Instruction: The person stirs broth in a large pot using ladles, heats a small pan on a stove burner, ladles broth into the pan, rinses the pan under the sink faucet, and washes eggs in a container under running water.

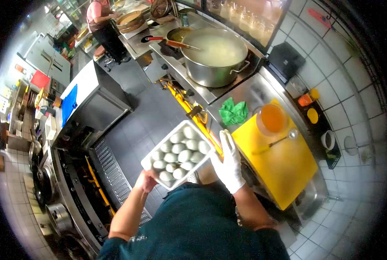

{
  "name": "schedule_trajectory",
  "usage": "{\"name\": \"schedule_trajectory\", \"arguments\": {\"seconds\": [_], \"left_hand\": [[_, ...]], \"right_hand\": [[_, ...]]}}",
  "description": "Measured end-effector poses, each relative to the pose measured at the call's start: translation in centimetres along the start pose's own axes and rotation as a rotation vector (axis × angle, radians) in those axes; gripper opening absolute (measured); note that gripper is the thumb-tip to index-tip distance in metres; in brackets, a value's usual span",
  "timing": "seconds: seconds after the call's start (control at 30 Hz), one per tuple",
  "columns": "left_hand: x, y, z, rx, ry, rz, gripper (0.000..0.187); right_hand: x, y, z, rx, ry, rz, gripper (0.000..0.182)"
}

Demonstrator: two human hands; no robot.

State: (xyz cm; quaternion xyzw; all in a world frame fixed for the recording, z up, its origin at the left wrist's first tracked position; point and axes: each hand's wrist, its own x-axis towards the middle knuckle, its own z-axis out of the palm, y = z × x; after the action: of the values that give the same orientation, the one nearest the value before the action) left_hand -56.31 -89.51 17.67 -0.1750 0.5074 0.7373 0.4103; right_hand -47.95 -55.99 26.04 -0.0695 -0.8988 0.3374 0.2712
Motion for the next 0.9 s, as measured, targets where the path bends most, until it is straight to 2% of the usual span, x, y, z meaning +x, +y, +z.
{"name": "schedule_trajectory", "arguments": {"seconds": [0.17, 0.23, 0.27, 0.3, 0.33, 0.4, 0.47, 0.5, 0.53, 0.63, 0.67, 0.77, 0.9], "left_hand": [[-4.0, 2.7, -8.2, -0.279, 0.198, 0.173, 0.079], [-4.3, 3.4, -9.9, -0.486, 0.345, 0.195, 0.084], [-4.1, 3.6, -11.0, -0.494, 0.288, 0.252, 0.084], [-3.8, 4.0, -12.0, -0.498, 0.228, 0.309, 0.084], [-3.6, 4.7, -12.3, -0.521, 0.270, 0.321, 0.085], [-2.4, 5.9, -12.6, -0.603, 0.290, 0.359, 0.085], [-0.2, 6.3, -15.3, -0.633, 0.262, 0.429, 0.087], [0.1, 8.2, -14.5, -0.631, 0.284, 0.419, 0.090], [0.9, 9.5, -14.8, -0.659, 0.303, 0.442, 0.089], [2.9, 13.2, -15.6, -0.730, 0.366, 0.450, 0.086], [3.3, 14.6, -15.9, -0.697, 0.382, 0.432, 0.086], [5.2, 19.1, -16.7, -0.686, 0.399, 0.440, 0.087], [8.2, 25.2, -18.6, -0.724, 0.467, 0.495, 0.089]], "right_hand": [[4.3, -1.6, 7.6, 0.131, -0.159, 0.025, 0.063], [6.1, -2.0, 9.7, 0.193, -0.262, 0.073, 0.062], [6.9, -2.8, 10.6, 0.313, -0.320, 0.282, 0.058], [7.6, -2.2, 11.8, 0.229, -0.362, 0.205, 0.051], [8.3, -1.1, 12.8, 0.142, -0.401, 0.130, 0.045], [9.5, 0.4, 14.8, 0.114, -0.408, 0.300, 0.028], [10.8, 3.0, 17.5, -0.122, -0.397, -0.066, 0.024], [11.9, 4.0, 18.9, -0.240, -0.387, -0.255, 0.023], [13.6, 4.1, 20.2, -0.174, -0.399, -0.161, 0.021], [18.3, 5.0, 24.6, -0.170, -0.462, -0.094, 0.020], [20.0, 5.0, 26.3, -0.066, -0.490, 0.129, 0.022], [25.0, 6.0, 32.4, 0.096, -0.481, 0.238, 0.024], [33.9, 3.7, 40.5, 0.152, -0.537, 0.103, 0.026]]}}
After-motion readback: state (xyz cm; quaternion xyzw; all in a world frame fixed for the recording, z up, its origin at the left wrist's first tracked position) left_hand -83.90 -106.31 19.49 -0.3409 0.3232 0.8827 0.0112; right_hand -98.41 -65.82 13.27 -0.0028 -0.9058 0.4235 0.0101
